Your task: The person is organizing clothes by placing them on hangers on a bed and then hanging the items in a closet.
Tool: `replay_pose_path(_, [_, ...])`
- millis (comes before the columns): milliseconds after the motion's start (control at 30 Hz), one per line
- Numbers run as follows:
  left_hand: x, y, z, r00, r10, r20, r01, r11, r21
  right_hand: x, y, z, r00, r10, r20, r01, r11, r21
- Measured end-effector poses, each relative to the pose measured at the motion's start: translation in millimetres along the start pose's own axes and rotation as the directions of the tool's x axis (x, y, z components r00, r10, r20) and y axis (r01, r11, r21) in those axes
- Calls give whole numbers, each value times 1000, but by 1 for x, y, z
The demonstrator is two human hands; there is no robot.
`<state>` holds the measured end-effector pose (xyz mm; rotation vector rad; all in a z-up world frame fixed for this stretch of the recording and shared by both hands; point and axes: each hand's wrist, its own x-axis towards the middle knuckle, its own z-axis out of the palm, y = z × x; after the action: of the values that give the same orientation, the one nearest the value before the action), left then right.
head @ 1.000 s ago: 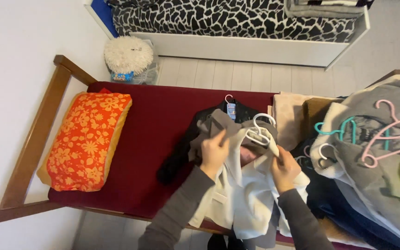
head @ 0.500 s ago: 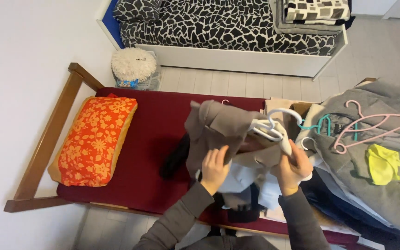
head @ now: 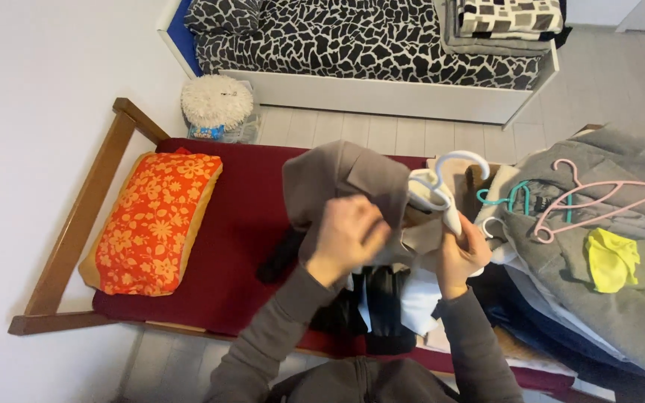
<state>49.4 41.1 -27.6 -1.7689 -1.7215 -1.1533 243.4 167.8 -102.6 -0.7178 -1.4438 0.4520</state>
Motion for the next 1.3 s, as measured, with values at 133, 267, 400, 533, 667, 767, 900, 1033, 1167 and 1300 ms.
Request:
replay_pose_path(133, [47, -42, -18, 999, -38, 26, 33, 985, 169, 0, -12, -4, 998, 20, 56, -19, 1000, -22])
replay_pose_path(267, [55, -50, -8, 999, 29, 27, -34, 976, 215, 7, -20, -1, 995, -23, 98, 23, 1000, 3])
replay_pose_path(400, [27, -46, 12, 985, -31, -169, 69, 971, 228, 3, -31, 3, 987, -65, 150, 64, 998, 10])
replay_pose_path(533, [5, -62, 18, 943, -58, -328, 144, 959, 242, -14, -36, 6, 970, -126, 208, 130, 991, -5])
replay_pose_path(667, [2, -70, -2, 917, -50, -396, 112, 984, 136, -10, -78, -3, 856, -107, 506, 209, 967, -148])
replay_pose_path(767, [-1, -73, -12, 918, -43, -393, 69, 996, 52, 15, -96, -15, 557, 32, 830, 97, 990, -104])
replay_pose_path(900, [2, -61, -28, 909, 16, -416, -41, 998, -52, 39, -65, -10, 177, 56, 983, -519, 853, 45])
replay_pose_path(1033, [16, -43, -39, 891, 58, -450, -99, 993, -69, 29, -40, 40, 279, 179, 944, -186, 974, -130])
replay_pose_path(1167, [9, -50, -34, 891, 70, -449, -89, 996, -21, -20, -10, 74, 75, 210, 975, -392, 905, -165])
replay_pose_path(1300, [6, -50, -41, 900, 41, -434, -50, 999, -9, -49, 10, 87, 129, 70, 989, -434, 901, -8])
